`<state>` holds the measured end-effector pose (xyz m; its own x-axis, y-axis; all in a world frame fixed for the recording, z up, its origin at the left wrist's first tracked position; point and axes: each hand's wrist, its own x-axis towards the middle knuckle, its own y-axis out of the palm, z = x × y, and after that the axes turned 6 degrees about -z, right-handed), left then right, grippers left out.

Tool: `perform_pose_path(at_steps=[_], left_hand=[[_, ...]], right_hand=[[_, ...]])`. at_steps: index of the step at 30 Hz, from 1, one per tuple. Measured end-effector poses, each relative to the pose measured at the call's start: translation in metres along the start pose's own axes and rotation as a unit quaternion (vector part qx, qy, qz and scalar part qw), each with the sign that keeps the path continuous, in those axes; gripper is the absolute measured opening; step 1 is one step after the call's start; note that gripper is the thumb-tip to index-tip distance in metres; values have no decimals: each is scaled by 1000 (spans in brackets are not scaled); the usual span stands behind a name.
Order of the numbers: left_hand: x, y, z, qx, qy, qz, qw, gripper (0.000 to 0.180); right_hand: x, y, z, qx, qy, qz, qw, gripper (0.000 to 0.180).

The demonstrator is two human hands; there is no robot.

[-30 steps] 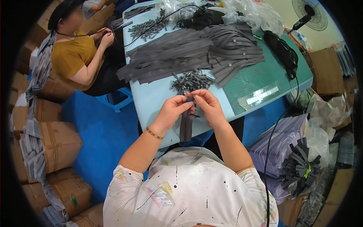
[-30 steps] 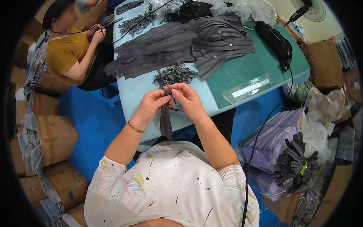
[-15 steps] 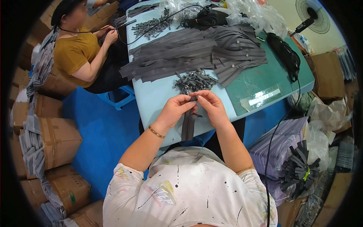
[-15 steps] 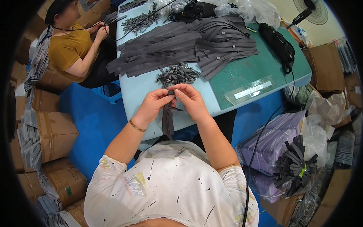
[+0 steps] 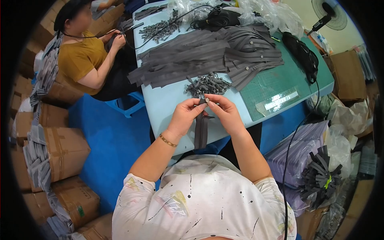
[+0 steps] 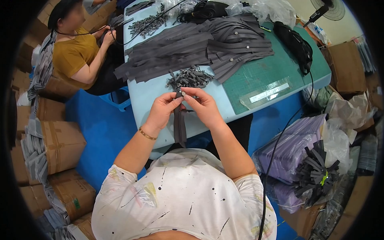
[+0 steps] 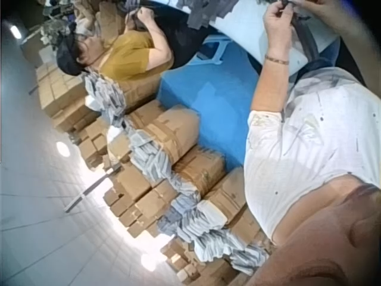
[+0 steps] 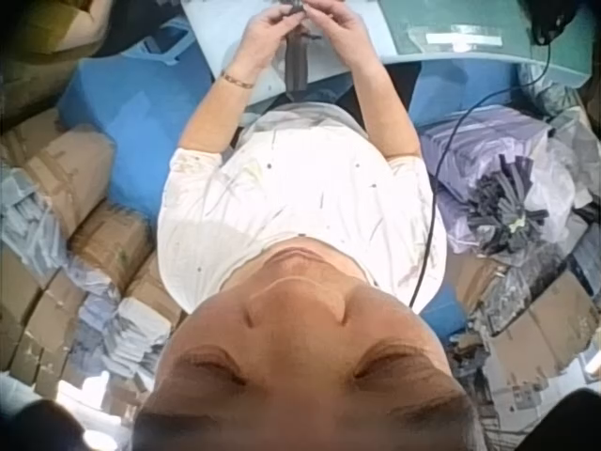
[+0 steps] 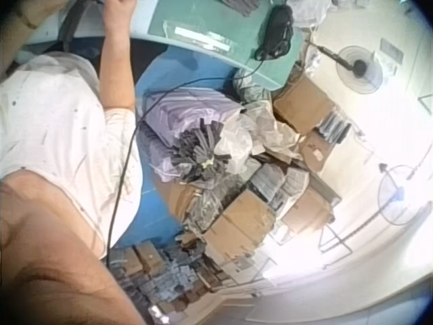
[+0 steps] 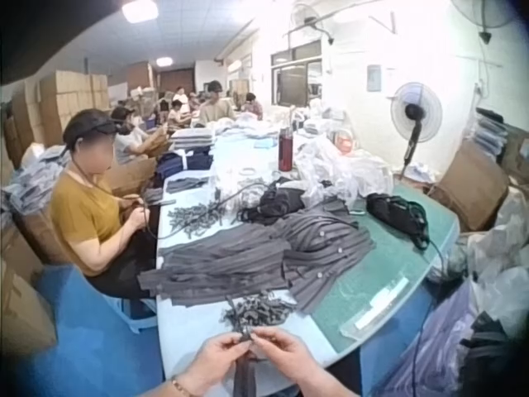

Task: The person is manually attaching small metal slides to grey straps at a workshop table.

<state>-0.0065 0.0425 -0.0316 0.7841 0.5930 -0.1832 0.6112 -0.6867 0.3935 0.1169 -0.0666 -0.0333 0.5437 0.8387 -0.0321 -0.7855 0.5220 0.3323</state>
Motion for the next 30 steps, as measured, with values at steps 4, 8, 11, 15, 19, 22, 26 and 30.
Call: perform_pose_path(at_steps=[4, 8, 11, 15, 19, 22, 26, 30], left_hand=[[1, -2, -1, -17, 25, -22, 999, 16], [2, 0, -1, -39, 32, -34, 998, 22], [2, 5, -6, -40, 43, -35, 998, 25], [3, 6, -4, -16, 85, -29, 996, 27], [3, 1, 0, -7, 84, -9, 996, 28], [4, -3, -4, -110, 70, 44, 990, 27], [8, -8, -9, -195, 41, 48, 979, 26], [10, -8, -6, -144, 36, -2, 989, 26]], right_hand=[[0, -2, 0, -121, -82, 8, 989, 30], [-2, 3, -4, -152, -136, -42, 978, 40], [-3, -4, -7, -218, -79, -85, 969, 41], [-9, 3, 6, -188, 59, -93, 976, 32], [-5, 3, 3, -133, 83, -43, 987, 24], [1, -3, -10, -102, 7, -83, 991, 19], [3, 7, -9, -14, -144, -159, 977, 15], [5, 23, 6, 66, -170, -140, 973, 14]])
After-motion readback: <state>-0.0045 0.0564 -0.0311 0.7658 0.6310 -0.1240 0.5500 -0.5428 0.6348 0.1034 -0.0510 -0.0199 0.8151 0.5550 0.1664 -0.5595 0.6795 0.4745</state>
